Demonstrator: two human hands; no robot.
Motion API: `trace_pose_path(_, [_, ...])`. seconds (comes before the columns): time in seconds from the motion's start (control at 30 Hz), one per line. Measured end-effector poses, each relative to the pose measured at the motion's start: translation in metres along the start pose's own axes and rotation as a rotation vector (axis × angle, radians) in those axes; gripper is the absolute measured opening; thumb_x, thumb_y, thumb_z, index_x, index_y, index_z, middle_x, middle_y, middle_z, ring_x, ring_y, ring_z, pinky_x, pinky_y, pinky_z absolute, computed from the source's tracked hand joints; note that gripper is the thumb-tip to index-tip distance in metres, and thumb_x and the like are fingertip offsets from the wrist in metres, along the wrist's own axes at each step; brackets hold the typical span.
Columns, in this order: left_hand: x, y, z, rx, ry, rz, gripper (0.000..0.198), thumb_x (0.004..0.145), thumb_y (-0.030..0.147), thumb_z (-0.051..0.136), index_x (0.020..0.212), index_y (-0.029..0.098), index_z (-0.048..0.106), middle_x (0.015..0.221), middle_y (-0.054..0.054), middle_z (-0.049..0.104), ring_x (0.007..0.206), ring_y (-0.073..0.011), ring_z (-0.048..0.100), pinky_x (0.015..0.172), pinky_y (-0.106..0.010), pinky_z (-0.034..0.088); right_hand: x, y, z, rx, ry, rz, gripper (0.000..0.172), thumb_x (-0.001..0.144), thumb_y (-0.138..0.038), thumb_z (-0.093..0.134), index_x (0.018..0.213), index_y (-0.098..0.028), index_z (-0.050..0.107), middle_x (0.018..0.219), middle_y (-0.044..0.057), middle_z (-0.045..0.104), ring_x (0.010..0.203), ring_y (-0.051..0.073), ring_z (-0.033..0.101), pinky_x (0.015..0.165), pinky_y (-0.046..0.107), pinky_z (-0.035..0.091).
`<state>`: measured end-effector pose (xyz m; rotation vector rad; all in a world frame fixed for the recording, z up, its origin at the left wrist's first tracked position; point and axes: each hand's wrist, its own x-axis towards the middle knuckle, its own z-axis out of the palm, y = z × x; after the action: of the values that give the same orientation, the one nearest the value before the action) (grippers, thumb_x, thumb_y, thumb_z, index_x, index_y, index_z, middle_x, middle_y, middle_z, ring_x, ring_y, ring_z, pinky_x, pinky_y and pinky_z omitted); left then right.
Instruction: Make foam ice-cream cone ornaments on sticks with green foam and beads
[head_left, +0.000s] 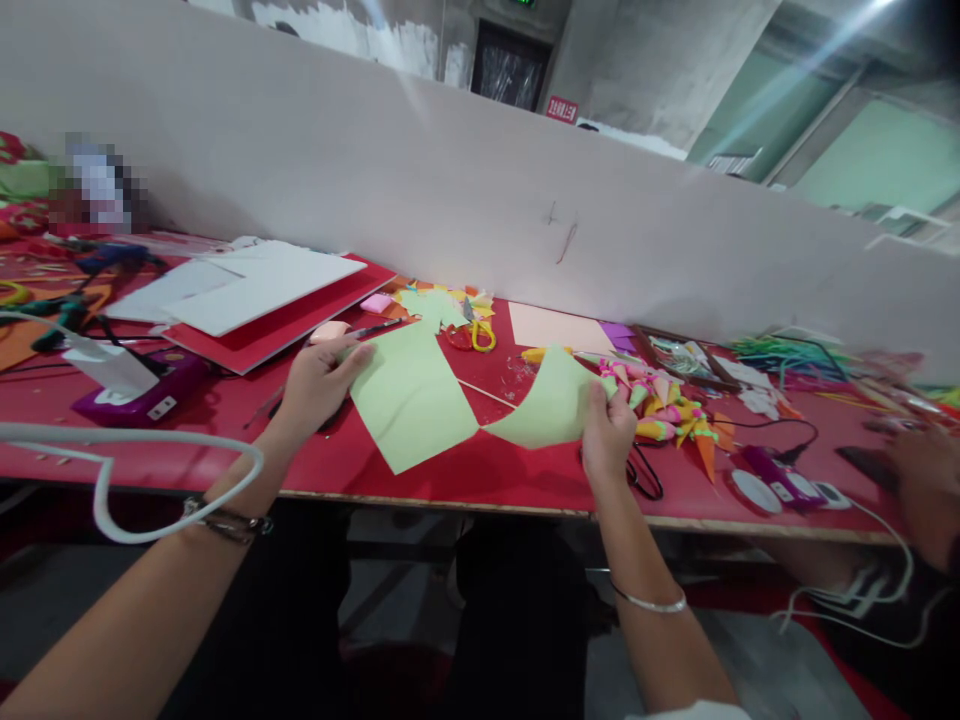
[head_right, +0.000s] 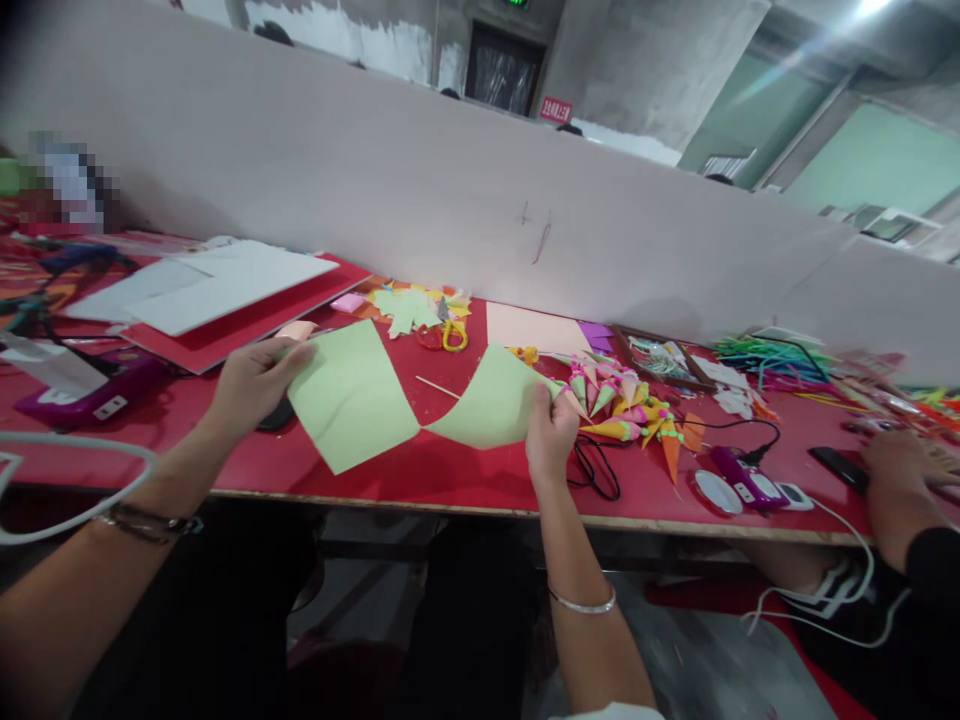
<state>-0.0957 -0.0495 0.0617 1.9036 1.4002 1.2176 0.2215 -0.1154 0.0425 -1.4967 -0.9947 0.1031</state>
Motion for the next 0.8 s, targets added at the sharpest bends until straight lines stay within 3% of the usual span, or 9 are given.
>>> trace_pose_path(0.13, [0.002, -0.015, -0.005, 0.008, 0.080, -0.076, 0.026, 0.078, 0.038, 0.047, 0.079, 0.014, 0.057, 0.056, 0.005, 0.043, 0.052, -0.0057, 0.036, 0.046, -0.016, 0.026, 0.011, 0.021, -0.003, 0.016, 0.100, 0.065, 0.037, 0.073, -0.049, 0.046, 0.055, -0.016, 0.043, 0.049, -0.005, 0.037, 0.048, 0.009, 0.034, 0.044, 0.022, 0.031])
trace_pose_path(0.23, [0.005, -0.024, -0.007, -0.046, 0.131, -0.168, 0.025, 0.079, 0.037, 0.045, 0.083, 0.016, 0.057, 0.049, 0.007, 0.040, 0.045, -0.0049, 0.034, 0.042, -0.016, 0.026, 0.015, 0.033, -0.005, 0.072, 0.084, 0.137, 0.036, 0.072, -0.050, 0.047, 0.063, -0.015, 0.049, 0.052, -0.003, 0.042, 0.048, 0.009, 0.037, 0.044, 0.023, 0.034])
trace_pose_path(0.33, [0.008, -0.021, -0.004, -0.219, 0.187, -0.228, 0.025, 0.081, 0.032, 0.043, 0.095, 0.015, 0.054, 0.062, 0.006, 0.049, 0.047, -0.0044, 0.043, 0.049, -0.017, 0.039, 0.012, 0.032, -0.005, 0.099, 0.049, 0.131, 0.036, 0.074, -0.049, 0.046, 0.066, -0.015, 0.050, 0.054, -0.003, 0.044, 0.048, 0.009, 0.038, 0.045, 0.023, 0.035])
trace_pose_path(0.4, [0.010, -0.014, 0.001, -0.284, 0.171, -0.159, 0.027, 0.082, 0.031, 0.040, 0.100, 0.014, 0.052, 0.079, 0.002, 0.054, 0.058, -0.0066, 0.052, 0.059, -0.022, 0.046, 0.007, 0.023, -0.005, 0.069, 0.061, 0.053, 0.034, 0.076, -0.047, 0.044, 0.068, -0.014, 0.052, 0.055, -0.002, 0.045, 0.049, 0.010, 0.040, 0.047, 0.023, 0.036])
trace_pose_path(0.47, [0.013, -0.009, 0.009, -0.183, 0.097, 0.018, 0.029, 0.083, 0.031, 0.038, 0.101, 0.014, 0.053, 0.096, -0.003, 0.053, 0.078, -0.0112, 0.055, 0.070, -0.025, 0.048, 0.000, 0.010, -0.004, 0.014, 0.032, -0.094, 0.029, 0.078, -0.041, 0.044, 0.077, -0.014, 0.056, 0.060, 0.000, 0.050, 0.056, 0.012, 0.045, 0.053, 0.025, 0.039])
trace_pose_path(0.53, [0.016, -0.009, 0.018, 0.025, 0.010, 0.219, 0.030, 0.084, 0.030, 0.037, 0.102, 0.015, 0.055, 0.108, -0.005, 0.051, 0.096, -0.0150, 0.051, 0.082, -0.028, 0.043, -0.010, -0.001, -0.002, -0.034, -0.119, -0.314, 0.022, 0.081, -0.033, 0.044, 0.085, -0.017, 0.059, 0.078, 0.005, 0.058, 0.072, 0.016, 0.052, 0.067, 0.029, 0.042])
trace_pose_path(0.63, [0.021, -0.024, 0.037, 0.279, -0.115, 0.396, 0.032, 0.086, 0.026, 0.031, 0.105, 0.016, 0.055, 0.112, -0.007, 0.051, 0.106, -0.0165, 0.045, 0.093, -0.030, 0.035, -0.027, -0.003, 0.003, -0.205, -0.560, -0.602, 0.021, 0.083, -0.026, 0.042, 0.090, -0.022, 0.061, 0.085, 0.006, 0.061, 0.084, 0.018, 0.051, 0.078, 0.031, 0.039])
trace_pose_path(0.7, [0.022, -0.037, 0.049, 0.407, -0.225, 0.410, 0.034, 0.086, 0.023, 0.028, 0.109, 0.016, 0.052, 0.119, -0.009, 0.046, 0.112, -0.0178, 0.042, 0.095, -0.031, 0.034, -0.038, 0.007, 0.005, -0.324, -0.786, -0.677, 0.024, 0.085, -0.024, 0.039, 0.093, -0.022, 0.062, 0.083, 0.006, 0.060, 0.081, 0.017, 0.051, 0.073, 0.030, 0.041])
trace_pose_path(0.8, [0.016, -0.050, 0.063, 0.577, -0.295, 0.345, 0.039, 0.085, 0.023, 0.030, 0.122, 0.016, 0.040, 0.130, -0.013, 0.034, 0.116, -0.0225, 0.038, 0.091, -0.036, 0.037, -0.049, 0.025, 0.004, -0.386, -0.929, -0.703, 0.025, 0.085, -0.025, 0.039, 0.091, -0.022, 0.063, 0.082, 0.007, 0.059, 0.078, 0.017, 0.050, 0.068, 0.028, 0.042])
